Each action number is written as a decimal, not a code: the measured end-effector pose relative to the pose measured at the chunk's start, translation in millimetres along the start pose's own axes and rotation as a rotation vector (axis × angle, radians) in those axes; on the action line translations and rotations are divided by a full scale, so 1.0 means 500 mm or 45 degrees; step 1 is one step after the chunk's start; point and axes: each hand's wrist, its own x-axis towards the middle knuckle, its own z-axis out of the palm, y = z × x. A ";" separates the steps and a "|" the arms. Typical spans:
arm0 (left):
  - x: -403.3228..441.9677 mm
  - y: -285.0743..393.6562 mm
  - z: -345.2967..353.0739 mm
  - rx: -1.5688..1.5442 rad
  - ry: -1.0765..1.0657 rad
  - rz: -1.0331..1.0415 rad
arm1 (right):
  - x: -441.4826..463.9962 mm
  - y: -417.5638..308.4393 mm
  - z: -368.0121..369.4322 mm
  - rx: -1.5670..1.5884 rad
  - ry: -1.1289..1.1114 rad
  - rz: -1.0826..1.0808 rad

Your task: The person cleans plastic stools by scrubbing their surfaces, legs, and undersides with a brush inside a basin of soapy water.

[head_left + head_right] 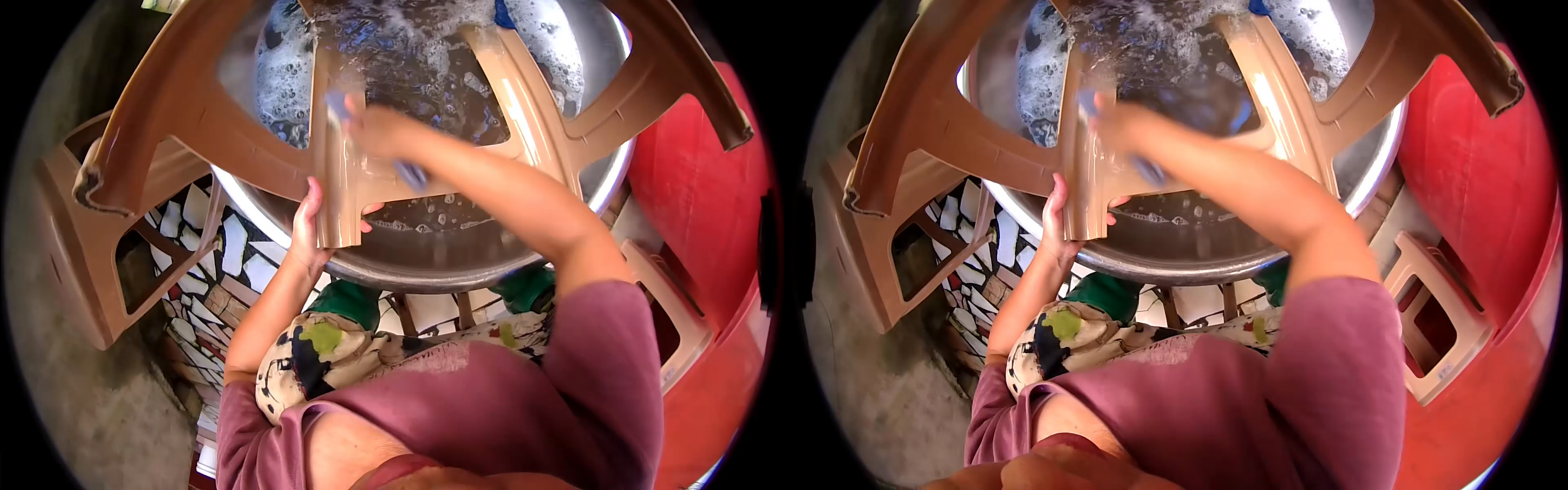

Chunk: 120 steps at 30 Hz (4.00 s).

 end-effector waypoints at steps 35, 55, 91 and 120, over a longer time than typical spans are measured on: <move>0.007 -0.007 -0.021 -0.159 -0.114 -0.033 | 0.045 -0.028 0.026 0.483 0.368 -0.211; 0.003 -0.007 -0.043 -0.265 0.287 0.106 | -0.161 -0.081 0.201 0.648 0.439 -0.458; 0.009 -0.036 -0.063 -0.268 0.283 -0.046 | -0.118 -0.285 0.075 0.490 0.331 -0.617; 0.081 0.070 0.053 -0.388 0.213 0.612 | -0.299 0.021 0.074 -0.221 0.757 0.145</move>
